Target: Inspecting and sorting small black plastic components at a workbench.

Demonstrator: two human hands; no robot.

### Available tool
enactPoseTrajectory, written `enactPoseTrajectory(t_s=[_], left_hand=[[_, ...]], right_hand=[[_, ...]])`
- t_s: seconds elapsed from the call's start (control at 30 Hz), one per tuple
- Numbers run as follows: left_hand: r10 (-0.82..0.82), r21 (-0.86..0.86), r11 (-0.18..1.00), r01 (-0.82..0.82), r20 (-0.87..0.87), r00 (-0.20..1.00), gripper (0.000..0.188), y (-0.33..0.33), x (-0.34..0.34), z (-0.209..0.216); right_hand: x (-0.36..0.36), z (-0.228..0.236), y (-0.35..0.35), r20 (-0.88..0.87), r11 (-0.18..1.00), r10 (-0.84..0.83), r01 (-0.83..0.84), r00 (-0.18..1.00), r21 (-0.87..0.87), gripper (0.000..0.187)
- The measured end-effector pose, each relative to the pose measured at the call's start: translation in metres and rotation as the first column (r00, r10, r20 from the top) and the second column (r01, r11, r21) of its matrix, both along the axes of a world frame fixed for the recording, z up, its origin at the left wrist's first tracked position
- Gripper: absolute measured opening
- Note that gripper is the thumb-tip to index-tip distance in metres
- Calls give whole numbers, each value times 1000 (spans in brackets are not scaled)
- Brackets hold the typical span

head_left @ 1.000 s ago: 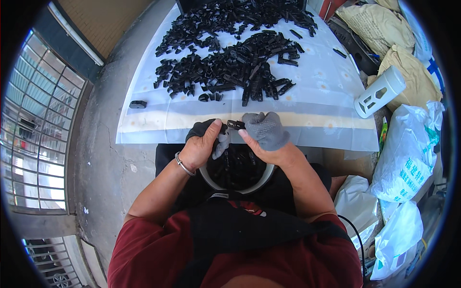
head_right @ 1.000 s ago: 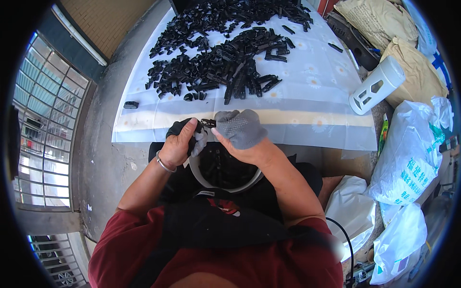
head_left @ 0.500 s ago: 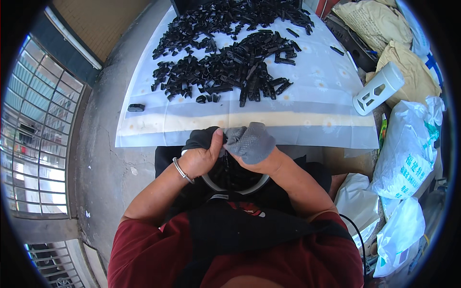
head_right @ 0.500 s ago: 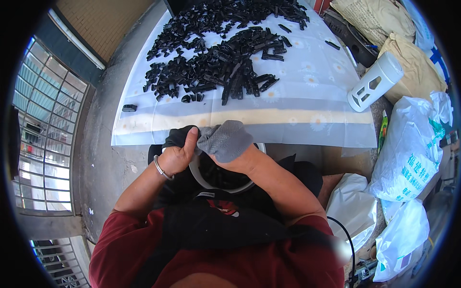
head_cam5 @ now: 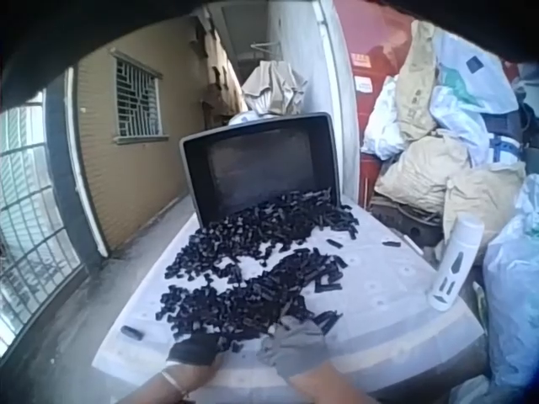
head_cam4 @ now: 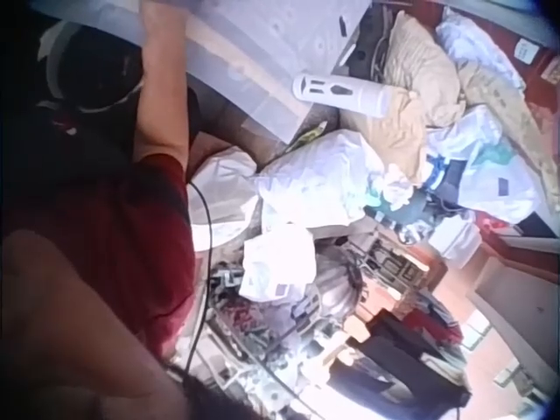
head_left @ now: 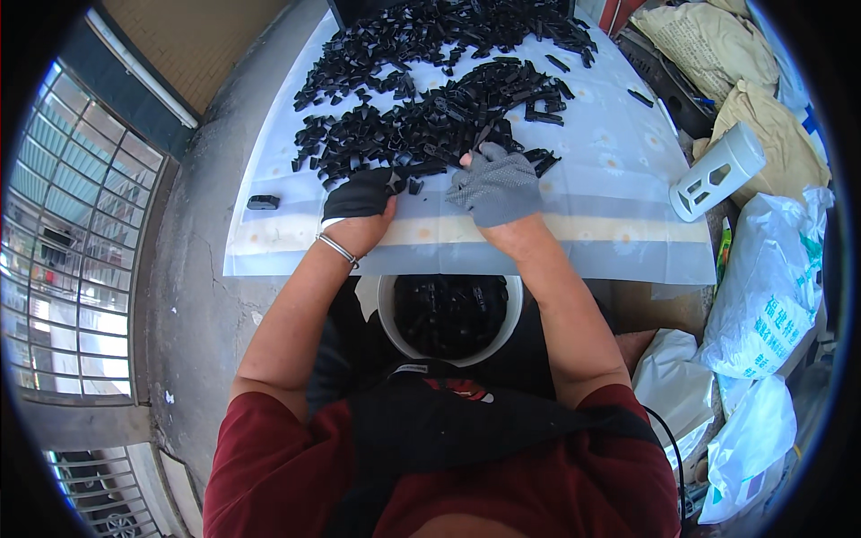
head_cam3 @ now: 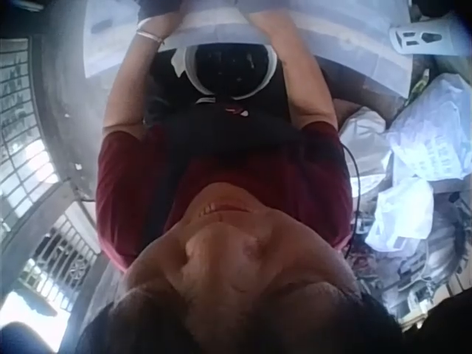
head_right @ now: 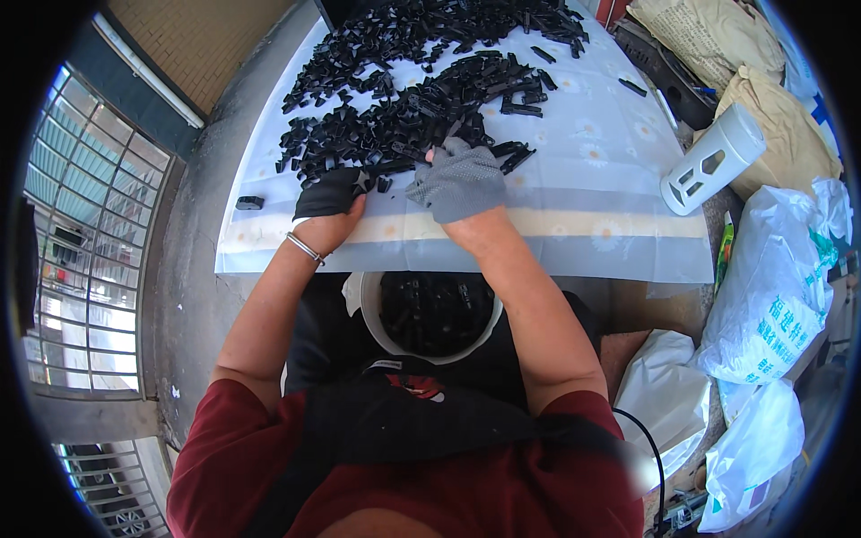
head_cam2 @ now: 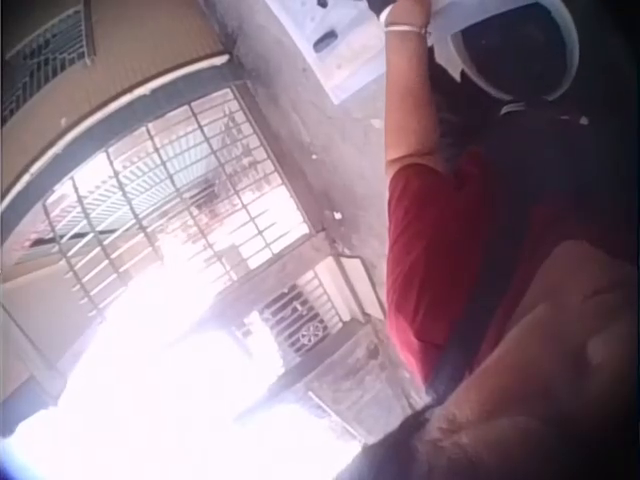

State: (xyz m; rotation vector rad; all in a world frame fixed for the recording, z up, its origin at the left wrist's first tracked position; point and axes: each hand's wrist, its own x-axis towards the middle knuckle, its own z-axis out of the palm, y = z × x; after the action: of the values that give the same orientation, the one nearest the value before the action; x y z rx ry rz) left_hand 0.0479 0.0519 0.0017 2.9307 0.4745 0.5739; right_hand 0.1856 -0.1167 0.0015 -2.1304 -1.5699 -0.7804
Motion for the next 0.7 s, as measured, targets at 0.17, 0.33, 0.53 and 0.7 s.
enactPoseTrajectory(t_s=[0.17, 0.33, 0.53, 0.7], left_hand=[[66, -188, 979, -74, -49, 997, 36, 5, -7, 11], [118, -252, 964, -87, 111, 987, 45, 12, -12, 4], [175, -721, 685, -106, 22, 984, 50, 22, -14, 1], [119, -963, 264, -50, -19, 993, 44, 0, -9, 4]], right_hand=[[-8, 15, -6, -1, 999, 35, -35, 999, 16, 17], [-17, 12, -9, 36, 995, 19, -22, 999, 94, 18], [-42, 12, -4, -247, 977, 206, -185, 947, 106, 28], [-49, 4, 10, -387, 975, 220, -203, 895, 87, 29]])
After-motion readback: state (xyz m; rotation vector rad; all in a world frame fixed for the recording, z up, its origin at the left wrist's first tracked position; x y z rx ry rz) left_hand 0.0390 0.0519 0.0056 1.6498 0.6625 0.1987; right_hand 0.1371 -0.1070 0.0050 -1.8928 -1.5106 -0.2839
